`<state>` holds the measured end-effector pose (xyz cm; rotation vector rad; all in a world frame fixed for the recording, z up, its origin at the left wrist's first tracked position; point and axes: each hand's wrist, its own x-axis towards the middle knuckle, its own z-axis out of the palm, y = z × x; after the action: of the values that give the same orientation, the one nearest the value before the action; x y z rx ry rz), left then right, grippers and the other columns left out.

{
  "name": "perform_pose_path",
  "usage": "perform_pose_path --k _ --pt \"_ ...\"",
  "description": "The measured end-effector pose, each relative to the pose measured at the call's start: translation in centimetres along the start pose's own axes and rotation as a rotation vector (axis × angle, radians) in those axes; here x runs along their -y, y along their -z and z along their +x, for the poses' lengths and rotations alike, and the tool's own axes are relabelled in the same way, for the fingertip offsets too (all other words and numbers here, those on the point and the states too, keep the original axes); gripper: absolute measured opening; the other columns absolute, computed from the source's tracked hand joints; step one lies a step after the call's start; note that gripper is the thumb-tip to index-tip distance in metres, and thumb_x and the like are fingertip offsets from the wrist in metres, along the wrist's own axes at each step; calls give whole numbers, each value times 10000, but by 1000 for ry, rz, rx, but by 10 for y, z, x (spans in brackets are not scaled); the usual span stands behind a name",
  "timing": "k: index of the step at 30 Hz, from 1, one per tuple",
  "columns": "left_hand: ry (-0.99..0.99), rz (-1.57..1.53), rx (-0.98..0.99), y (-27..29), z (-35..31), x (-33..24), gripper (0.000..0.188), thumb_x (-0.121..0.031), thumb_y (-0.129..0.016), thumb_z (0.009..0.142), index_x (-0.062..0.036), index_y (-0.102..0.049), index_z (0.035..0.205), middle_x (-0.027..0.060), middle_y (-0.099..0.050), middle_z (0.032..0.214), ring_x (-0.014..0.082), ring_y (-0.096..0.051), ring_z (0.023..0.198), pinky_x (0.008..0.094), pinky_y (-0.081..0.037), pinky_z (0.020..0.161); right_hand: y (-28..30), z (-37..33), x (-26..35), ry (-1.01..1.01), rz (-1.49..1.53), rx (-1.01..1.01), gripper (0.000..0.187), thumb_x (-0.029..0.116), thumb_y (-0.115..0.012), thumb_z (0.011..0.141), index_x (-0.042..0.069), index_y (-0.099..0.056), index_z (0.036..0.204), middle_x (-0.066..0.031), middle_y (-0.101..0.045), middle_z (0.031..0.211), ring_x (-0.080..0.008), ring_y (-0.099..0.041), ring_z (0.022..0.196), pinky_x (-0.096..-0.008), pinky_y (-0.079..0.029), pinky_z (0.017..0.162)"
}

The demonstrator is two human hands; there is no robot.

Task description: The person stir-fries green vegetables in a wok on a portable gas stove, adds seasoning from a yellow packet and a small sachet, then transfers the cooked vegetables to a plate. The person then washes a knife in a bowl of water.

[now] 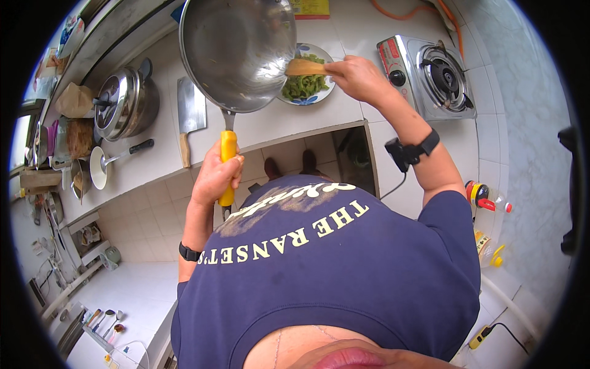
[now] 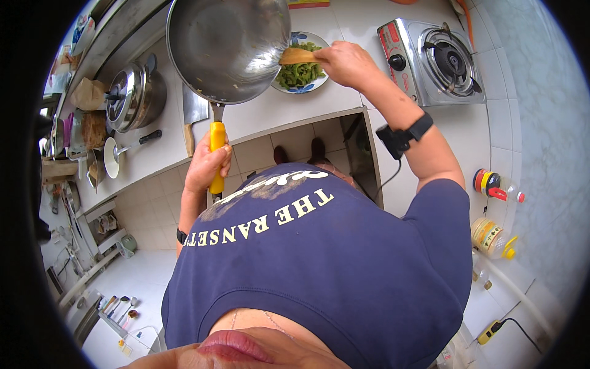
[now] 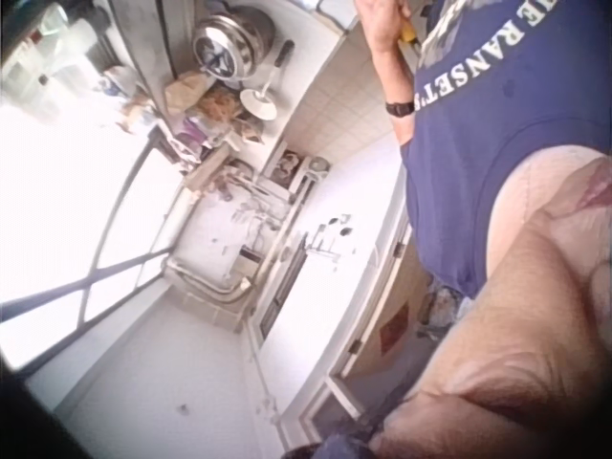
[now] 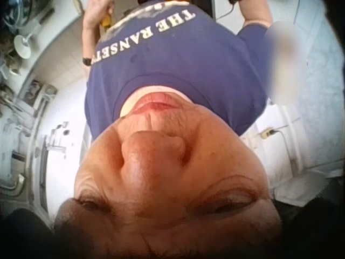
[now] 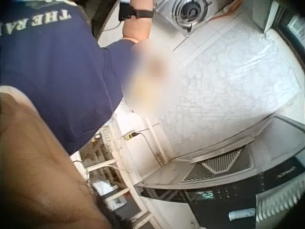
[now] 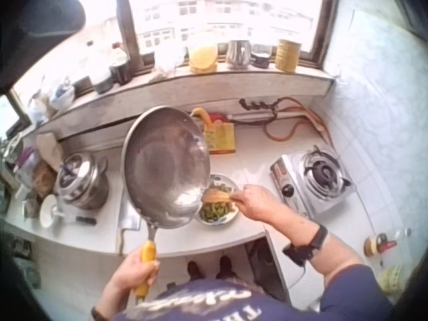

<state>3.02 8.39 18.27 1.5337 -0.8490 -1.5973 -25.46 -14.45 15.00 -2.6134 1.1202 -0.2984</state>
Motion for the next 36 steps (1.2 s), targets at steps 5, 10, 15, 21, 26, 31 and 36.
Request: perform_pose_path --k 5,10,15,21,26,31,36 --pt "-24 -43 -18 0 -8 -2 168 -86 -530 840 -33 -439 971 6 -457 599 85 -423 417 235 -376 420 7 -25 -16 -82 -27 -45 247 159 -612 856 105 -697 1082 -164 -622 805 -348 -605 806 -421 -493 743" --pt "-46 -248 -7 2 -35 -6 184 -107 -531 855 -33 -439 996 -2 -442 603 78 -412 412 225 -380 416 10 -47 -18 -52 48 -2 257 160 -610 852 94 -694 1086 -170 -615 802 -354 -604 804 -427 -491 739" --pt "-59 -452 -3 1 -61 -1 234 -127 -523 865 -30 -417 1049 -6 -420 591 75 -399 390 228 -382 394 -8 -46 -20 -100 118 17 266 163 -607 838 91 -694 1080 -181 -624 821 -359 -604 832 -444 -490 763" --pt "-93 -738 27 -7 -81 12 255 -129 -532 885 -23 -400 1076 -15 -398 582 69 -412 386 227 -400 388 -5 -40 -39 -67 140 42 293 158 -623 818 61 -687 1088 -195 -661 906 -368 -625 856 -437 -497 787" --pt "-69 -861 80 -3 -92 26 242 -109 -537 881 -33 -399 1064 -7 -409 592 70 -418 390 243 -413 404 18 -44 -34 -136 127 41 330 154 -654 809 55 -677 1124 -193 -678 1001 -351 -641 937 -406 -500 854" --pt "-41 -857 148 14 -107 30 253 -103 -566 858 -41 -411 1048 1 -410 585 85 -405 391 239 -373 397 30 -30 7 -92 357 -263 316 146 -666 827 62 -673 1132 -182 -682 944 -296 -661 850 -358 -519 774" --pt "-6 -822 192 27 -122 35 246 -109 -574 852 -33 -418 1026 3 -409 586 84 -393 402 218 -337 390 30 -10 73 77 468 -185 347 128 -681 817 66 -659 1158 -145 -659 892 -284 -632 791 -359 -503 737"
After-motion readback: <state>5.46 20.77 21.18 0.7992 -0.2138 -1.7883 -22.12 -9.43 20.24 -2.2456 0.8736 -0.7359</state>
